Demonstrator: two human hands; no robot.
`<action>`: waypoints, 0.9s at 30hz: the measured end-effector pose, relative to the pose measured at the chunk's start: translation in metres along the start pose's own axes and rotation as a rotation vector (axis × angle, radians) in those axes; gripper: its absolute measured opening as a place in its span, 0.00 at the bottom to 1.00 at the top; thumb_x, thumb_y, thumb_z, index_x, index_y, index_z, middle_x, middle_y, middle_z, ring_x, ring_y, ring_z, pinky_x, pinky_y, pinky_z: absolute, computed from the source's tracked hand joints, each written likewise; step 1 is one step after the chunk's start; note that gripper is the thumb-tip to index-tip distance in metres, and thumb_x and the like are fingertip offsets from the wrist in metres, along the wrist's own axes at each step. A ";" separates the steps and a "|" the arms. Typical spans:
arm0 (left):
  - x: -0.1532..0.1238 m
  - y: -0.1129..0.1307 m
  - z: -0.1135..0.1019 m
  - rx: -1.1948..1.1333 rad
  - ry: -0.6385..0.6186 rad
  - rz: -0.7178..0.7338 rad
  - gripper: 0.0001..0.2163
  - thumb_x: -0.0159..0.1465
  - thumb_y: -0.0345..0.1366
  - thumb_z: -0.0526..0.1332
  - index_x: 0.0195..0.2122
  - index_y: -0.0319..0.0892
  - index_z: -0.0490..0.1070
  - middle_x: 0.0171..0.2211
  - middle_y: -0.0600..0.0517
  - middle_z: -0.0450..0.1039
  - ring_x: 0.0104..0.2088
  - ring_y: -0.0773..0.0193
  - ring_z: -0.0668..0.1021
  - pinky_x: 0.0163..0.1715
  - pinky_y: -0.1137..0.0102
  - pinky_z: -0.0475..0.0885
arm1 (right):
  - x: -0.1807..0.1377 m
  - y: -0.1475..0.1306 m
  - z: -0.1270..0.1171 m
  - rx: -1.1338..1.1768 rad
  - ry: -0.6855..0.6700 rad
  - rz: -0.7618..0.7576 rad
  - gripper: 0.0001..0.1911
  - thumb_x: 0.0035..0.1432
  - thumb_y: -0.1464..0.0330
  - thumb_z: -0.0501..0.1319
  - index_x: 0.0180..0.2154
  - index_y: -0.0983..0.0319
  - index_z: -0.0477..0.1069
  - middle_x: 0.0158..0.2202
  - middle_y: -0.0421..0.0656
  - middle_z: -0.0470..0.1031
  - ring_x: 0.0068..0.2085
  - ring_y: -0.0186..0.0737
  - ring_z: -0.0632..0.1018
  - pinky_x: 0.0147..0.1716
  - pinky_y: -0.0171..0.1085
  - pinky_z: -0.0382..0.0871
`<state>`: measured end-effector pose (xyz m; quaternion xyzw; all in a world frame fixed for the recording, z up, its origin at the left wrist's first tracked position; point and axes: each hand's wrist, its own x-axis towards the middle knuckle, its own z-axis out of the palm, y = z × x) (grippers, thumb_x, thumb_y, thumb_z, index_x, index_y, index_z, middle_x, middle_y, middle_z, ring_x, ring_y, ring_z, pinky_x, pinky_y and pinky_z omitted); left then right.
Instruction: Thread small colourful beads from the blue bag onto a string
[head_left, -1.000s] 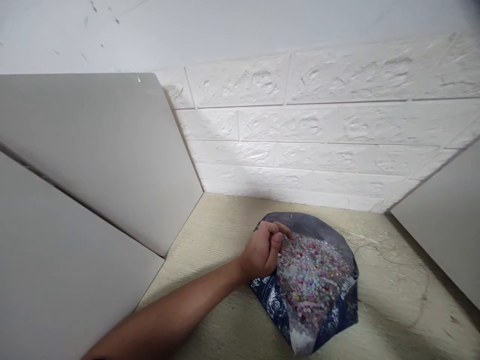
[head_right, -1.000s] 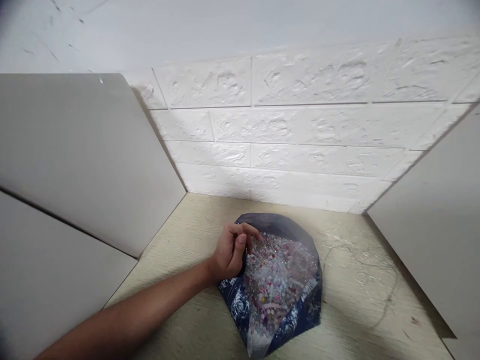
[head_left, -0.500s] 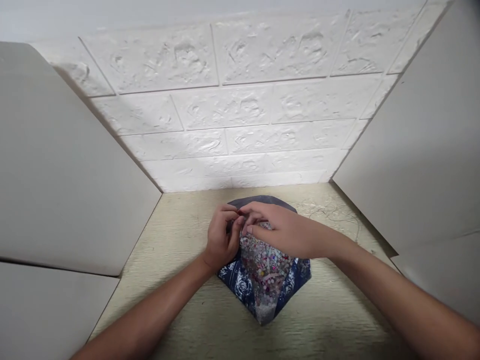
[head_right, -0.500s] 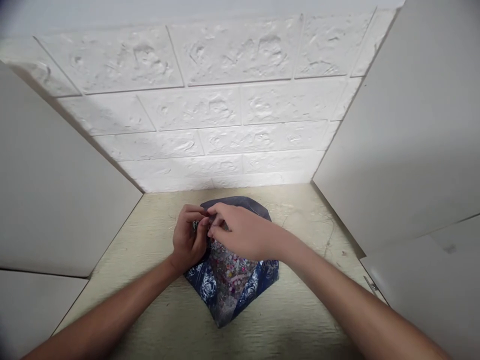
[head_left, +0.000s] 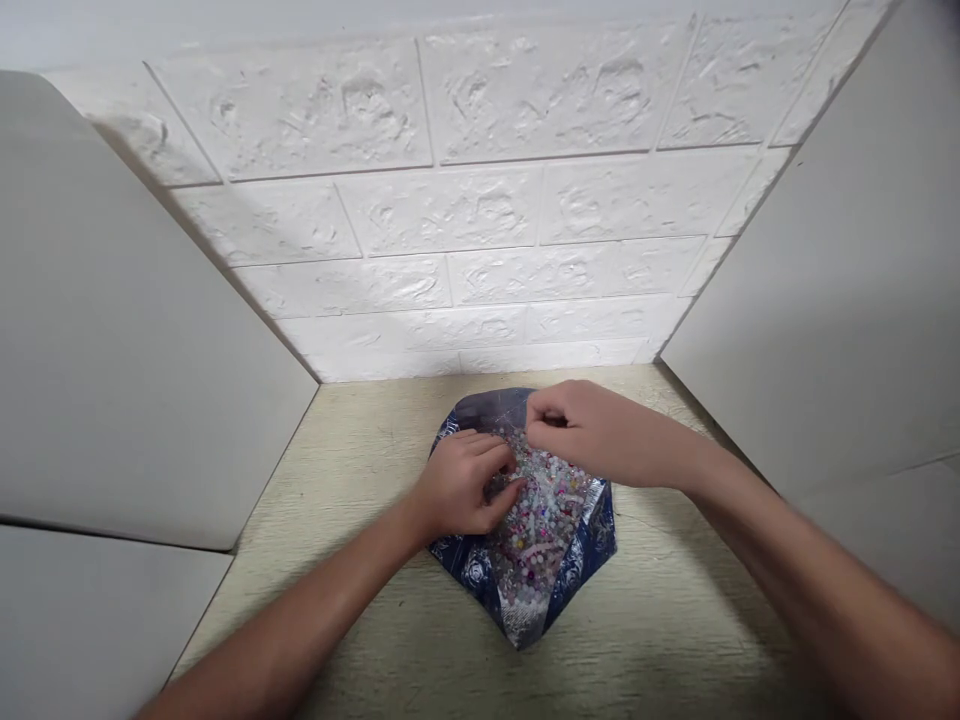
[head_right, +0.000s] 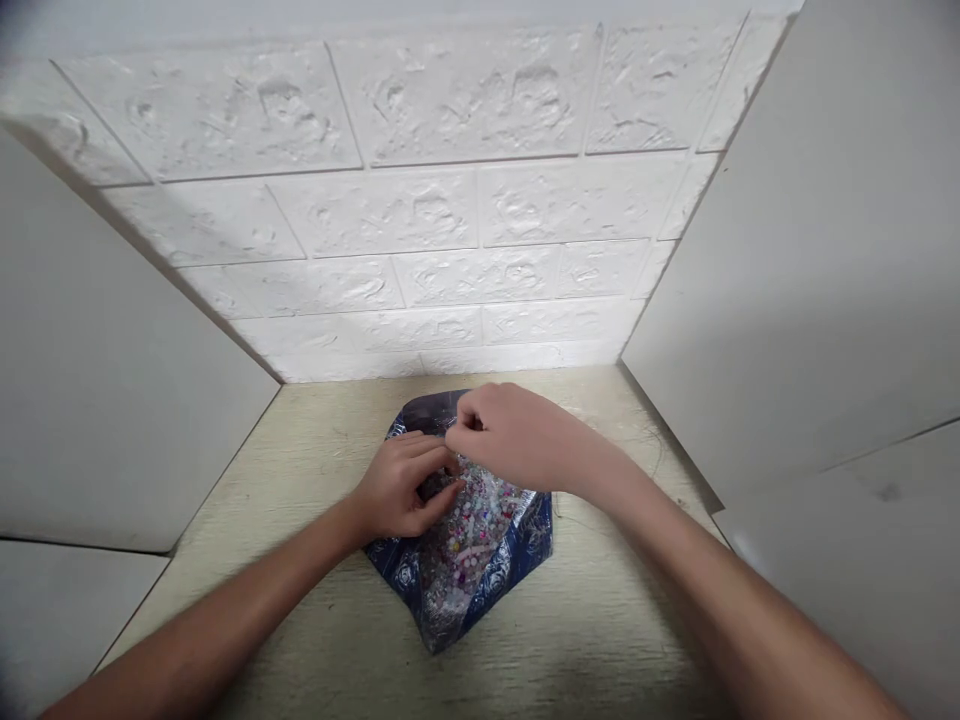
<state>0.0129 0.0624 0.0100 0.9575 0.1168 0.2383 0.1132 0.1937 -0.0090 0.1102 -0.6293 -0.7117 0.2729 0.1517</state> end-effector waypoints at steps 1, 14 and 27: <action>0.002 0.001 -0.001 0.052 -0.055 -0.001 0.08 0.61 0.40 0.57 0.32 0.40 0.68 0.29 0.49 0.72 0.29 0.60 0.73 0.29 0.66 0.64 | 0.000 0.002 0.000 -0.074 -0.055 0.023 0.11 0.57 0.66 0.51 0.23 0.61 0.60 0.21 0.37 0.63 0.22 0.31 0.60 0.22 0.35 0.50; 0.006 0.001 0.000 0.138 -0.192 -0.067 0.07 0.63 0.36 0.55 0.37 0.40 0.70 0.35 0.48 0.71 0.34 0.59 0.75 0.32 0.66 0.67 | 0.006 0.002 0.015 -0.506 -0.198 0.153 0.15 0.59 0.66 0.48 0.32 0.63 0.71 0.30 0.49 0.76 0.31 0.46 0.76 0.25 0.38 0.58; 0.004 -0.008 0.004 -0.280 0.070 -0.138 0.07 0.66 0.30 0.54 0.39 0.40 0.71 0.39 0.47 0.74 0.40 0.63 0.76 0.41 0.70 0.71 | 0.010 0.007 0.019 -0.451 -0.119 0.042 0.13 0.59 0.66 0.49 0.30 0.62 0.70 0.30 0.46 0.76 0.28 0.40 0.73 0.23 0.36 0.55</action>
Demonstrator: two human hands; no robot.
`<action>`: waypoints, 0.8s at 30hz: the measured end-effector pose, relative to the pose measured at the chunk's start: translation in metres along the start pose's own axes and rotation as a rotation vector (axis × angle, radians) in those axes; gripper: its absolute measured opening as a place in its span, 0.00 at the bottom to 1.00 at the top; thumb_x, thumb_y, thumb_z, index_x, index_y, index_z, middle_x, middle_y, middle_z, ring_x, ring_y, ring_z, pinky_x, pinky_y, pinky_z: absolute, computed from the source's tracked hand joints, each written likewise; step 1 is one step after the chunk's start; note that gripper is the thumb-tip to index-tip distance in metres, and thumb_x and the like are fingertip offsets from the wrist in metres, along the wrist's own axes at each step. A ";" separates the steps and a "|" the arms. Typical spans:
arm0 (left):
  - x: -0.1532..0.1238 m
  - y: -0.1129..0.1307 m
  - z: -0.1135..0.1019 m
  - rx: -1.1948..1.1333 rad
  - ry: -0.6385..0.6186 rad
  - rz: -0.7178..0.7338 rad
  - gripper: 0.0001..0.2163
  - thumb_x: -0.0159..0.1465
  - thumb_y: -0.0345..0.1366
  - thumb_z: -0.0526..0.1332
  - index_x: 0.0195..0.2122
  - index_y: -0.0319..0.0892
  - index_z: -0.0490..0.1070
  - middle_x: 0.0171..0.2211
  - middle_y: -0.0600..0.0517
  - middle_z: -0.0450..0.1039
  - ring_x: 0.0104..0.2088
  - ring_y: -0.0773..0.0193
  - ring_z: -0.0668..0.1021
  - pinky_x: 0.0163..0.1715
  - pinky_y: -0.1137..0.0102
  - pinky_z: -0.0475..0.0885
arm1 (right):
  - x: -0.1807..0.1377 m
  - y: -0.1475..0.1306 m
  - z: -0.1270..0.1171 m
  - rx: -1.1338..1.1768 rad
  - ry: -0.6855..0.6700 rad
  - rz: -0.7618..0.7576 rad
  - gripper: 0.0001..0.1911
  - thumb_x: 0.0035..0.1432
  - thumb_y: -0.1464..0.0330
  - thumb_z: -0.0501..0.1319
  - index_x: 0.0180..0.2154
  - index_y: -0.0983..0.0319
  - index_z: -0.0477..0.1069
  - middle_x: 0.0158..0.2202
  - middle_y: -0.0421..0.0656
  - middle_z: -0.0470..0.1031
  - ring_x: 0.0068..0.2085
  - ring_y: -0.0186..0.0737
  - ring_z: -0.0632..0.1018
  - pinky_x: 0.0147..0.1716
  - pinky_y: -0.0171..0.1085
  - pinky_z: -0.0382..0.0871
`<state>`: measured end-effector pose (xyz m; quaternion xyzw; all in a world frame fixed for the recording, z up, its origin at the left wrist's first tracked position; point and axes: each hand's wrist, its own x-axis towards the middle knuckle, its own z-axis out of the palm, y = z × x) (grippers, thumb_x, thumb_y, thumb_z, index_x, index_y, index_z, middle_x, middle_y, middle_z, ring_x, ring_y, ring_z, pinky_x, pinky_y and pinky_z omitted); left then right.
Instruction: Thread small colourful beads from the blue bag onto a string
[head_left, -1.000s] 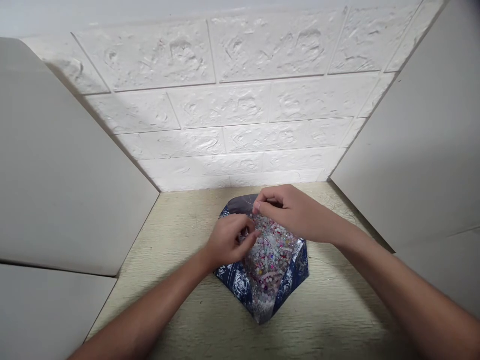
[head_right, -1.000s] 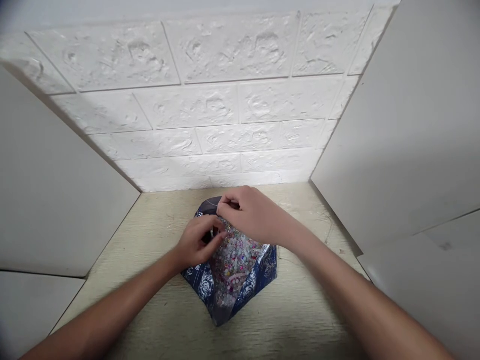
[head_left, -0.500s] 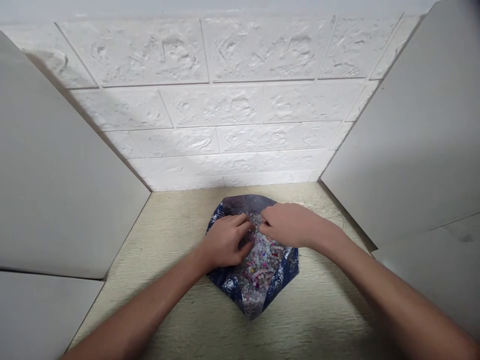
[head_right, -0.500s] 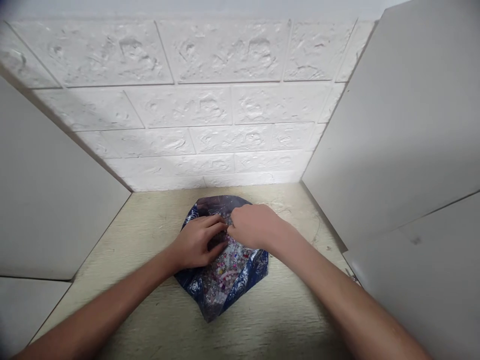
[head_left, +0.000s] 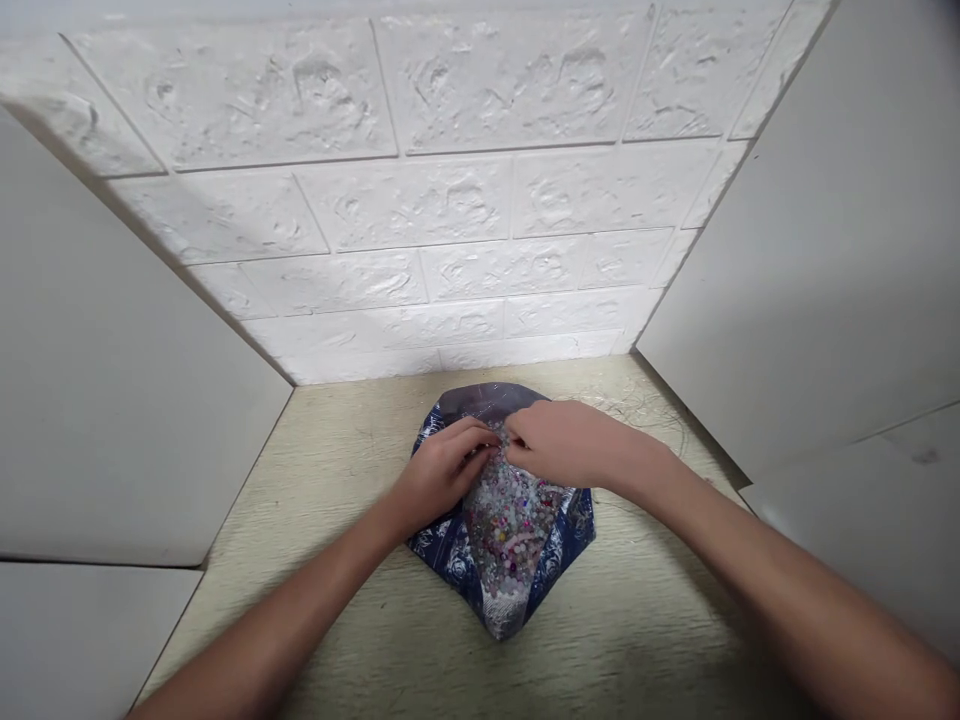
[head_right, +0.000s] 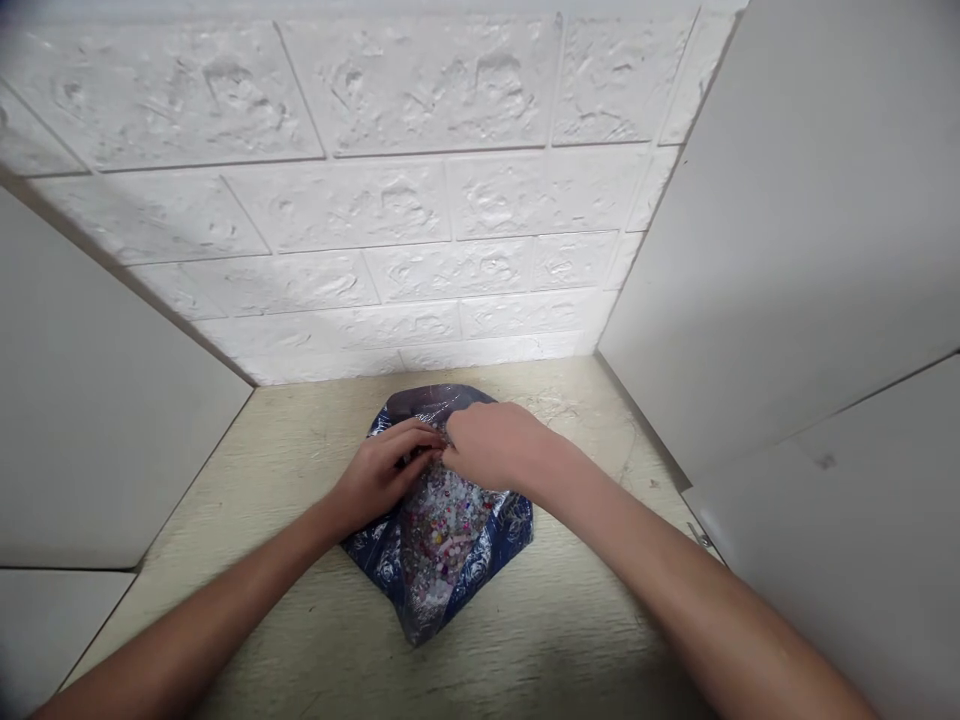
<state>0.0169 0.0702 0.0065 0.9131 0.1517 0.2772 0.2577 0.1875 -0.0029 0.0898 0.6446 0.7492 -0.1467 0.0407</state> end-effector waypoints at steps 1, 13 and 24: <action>0.001 0.000 -0.001 -0.055 0.043 -0.011 0.06 0.66 0.30 0.55 0.38 0.40 0.71 0.38 0.48 0.74 0.40 0.64 0.76 0.41 0.70 0.71 | 0.000 0.000 -0.001 0.030 0.049 -0.035 0.13 0.59 0.66 0.49 0.29 0.62 0.69 0.29 0.44 0.76 0.27 0.38 0.72 0.23 0.36 0.55; 0.002 0.002 0.000 -0.400 0.380 -0.237 0.04 0.56 0.33 0.67 0.30 0.40 0.75 0.30 0.51 0.76 0.31 0.66 0.78 0.31 0.73 0.75 | 0.001 0.003 -0.005 0.140 0.193 -0.113 0.12 0.59 0.67 0.51 0.25 0.61 0.66 0.24 0.39 0.72 0.25 0.33 0.67 0.24 0.35 0.52; 0.002 0.000 0.002 -0.531 0.402 -0.290 0.05 0.58 0.36 0.66 0.31 0.39 0.75 0.29 0.51 0.76 0.28 0.66 0.77 0.30 0.71 0.74 | 0.003 0.002 -0.003 0.104 0.194 -0.088 0.12 0.58 0.67 0.51 0.25 0.61 0.68 0.24 0.40 0.72 0.24 0.33 0.66 0.23 0.35 0.51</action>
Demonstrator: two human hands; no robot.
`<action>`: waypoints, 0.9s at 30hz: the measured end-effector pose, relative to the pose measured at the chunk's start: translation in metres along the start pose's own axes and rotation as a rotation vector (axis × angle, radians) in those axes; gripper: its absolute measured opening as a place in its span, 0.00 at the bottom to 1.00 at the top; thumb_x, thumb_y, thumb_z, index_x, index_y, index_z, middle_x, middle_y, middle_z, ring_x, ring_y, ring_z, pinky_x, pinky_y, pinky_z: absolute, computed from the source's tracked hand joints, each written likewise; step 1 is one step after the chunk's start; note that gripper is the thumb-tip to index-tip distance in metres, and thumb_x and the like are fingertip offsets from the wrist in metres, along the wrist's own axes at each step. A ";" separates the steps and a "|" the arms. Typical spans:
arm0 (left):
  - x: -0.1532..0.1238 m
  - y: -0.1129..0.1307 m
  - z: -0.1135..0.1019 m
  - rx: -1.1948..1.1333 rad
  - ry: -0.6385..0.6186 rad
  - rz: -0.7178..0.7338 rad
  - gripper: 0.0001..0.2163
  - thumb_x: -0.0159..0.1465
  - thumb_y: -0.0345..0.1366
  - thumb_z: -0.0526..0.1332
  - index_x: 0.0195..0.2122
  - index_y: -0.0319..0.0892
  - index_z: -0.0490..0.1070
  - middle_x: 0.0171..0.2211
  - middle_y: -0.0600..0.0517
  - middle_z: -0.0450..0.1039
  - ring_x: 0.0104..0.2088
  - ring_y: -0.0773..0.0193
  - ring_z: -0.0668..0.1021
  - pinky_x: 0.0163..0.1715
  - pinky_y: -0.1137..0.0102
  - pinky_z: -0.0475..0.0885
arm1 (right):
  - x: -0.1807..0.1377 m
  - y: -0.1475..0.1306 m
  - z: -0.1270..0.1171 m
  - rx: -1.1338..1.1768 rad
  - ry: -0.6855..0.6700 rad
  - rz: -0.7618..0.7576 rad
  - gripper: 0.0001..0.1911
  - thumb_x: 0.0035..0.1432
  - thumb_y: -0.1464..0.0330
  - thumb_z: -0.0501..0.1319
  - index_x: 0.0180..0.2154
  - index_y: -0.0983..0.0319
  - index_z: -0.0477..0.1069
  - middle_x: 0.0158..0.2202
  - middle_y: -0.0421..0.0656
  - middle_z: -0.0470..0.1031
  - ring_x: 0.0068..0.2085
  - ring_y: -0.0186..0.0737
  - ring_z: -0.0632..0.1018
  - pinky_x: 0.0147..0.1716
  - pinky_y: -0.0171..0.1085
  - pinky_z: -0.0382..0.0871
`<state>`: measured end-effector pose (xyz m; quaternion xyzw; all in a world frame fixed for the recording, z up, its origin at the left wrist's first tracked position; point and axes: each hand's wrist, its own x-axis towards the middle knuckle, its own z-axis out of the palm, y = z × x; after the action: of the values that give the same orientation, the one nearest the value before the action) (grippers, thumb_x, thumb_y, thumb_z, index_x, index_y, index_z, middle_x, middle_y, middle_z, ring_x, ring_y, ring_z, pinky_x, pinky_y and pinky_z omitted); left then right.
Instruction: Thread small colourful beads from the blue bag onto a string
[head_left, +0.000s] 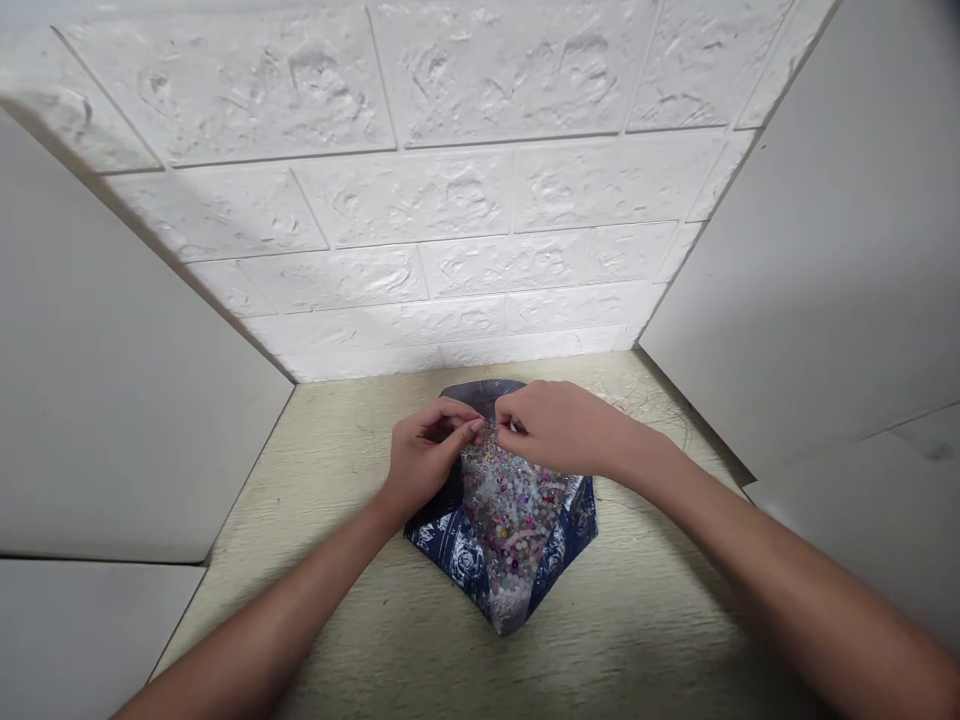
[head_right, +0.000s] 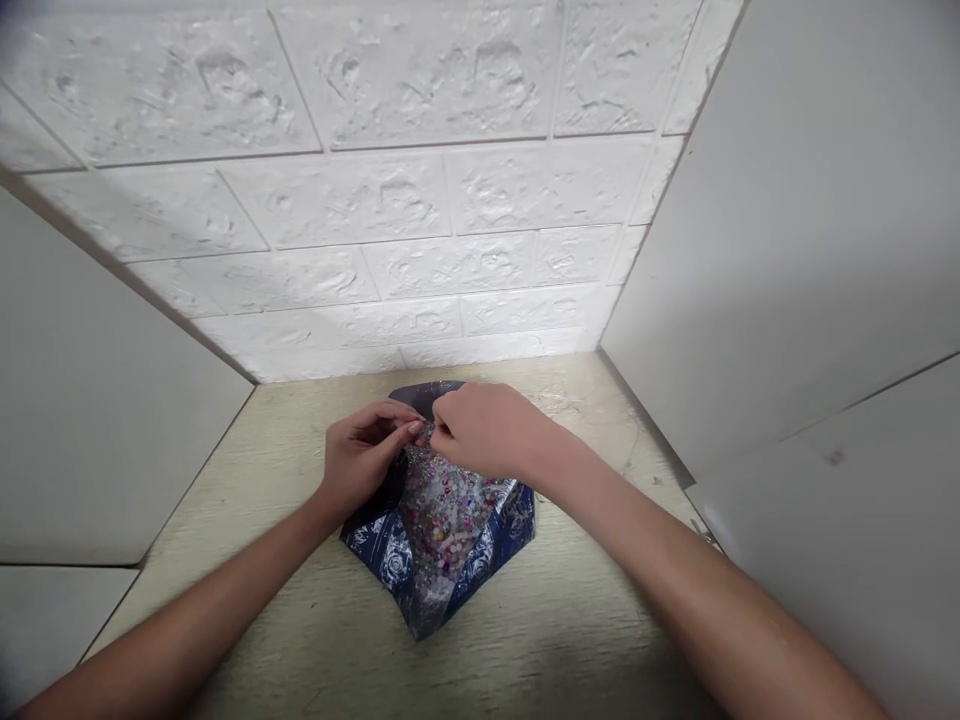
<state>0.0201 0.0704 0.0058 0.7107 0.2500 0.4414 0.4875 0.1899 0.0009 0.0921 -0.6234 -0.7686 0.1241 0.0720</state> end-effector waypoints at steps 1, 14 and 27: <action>0.001 0.001 0.000 -0.038 0.012 -0.018 0.05 0.57 0.36 0.67 0.31 0.39 0.75 0.28 0.51 0.76 0.27 0.67 0.77 0.29 0.71 0.74 | 0.000 0.000 0.000 -0.010 -0.015 -0.003 0.12 0.58 0.67 0.51 0.25 0.61 0.67 0.23 0.40 0.72 0.23 0.33 0.66 0.23 0.35 0.51; 0.015 0.027 -0.005 -0.032 0.133 0.002 0.06 0.56 0.36 0.67 0.32 0.39 0.74 0.27 0.54 0.73 0.25 0.70 0.75 0.27 0.74 0.71 | 0.000 -0.002 0.000 -0.014 0.012 -0.024 0.12 0.57 0.68 0.52 0.22 0.62 0.64 0.21 0.39 0.70 0.22 0.31 0.63 0.23 0.35 0.49; -0.016 0.002 0.006 1.039 -0.361 0.581 0.10 0.68 0.29 0.48 0.42 0.38 0.68 0.34 0.48 0.73 0.32 0.62 0.76 0.31 0.70 0.68 | 0.006 -0.004 0.033 -0.298 -0.097 0.049 0.12 0.57 0.68 0.53 0.33 0.64 0.74 0.33 0.50 0.79 0.33 0.46 0.79 0.29 0.38 0.63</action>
<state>0.0175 0.0539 0.0008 0.9575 0.1424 0.2495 -0.0275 0.1762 0.0028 0.0611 -0.6392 -0.7655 0.0405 -0.0615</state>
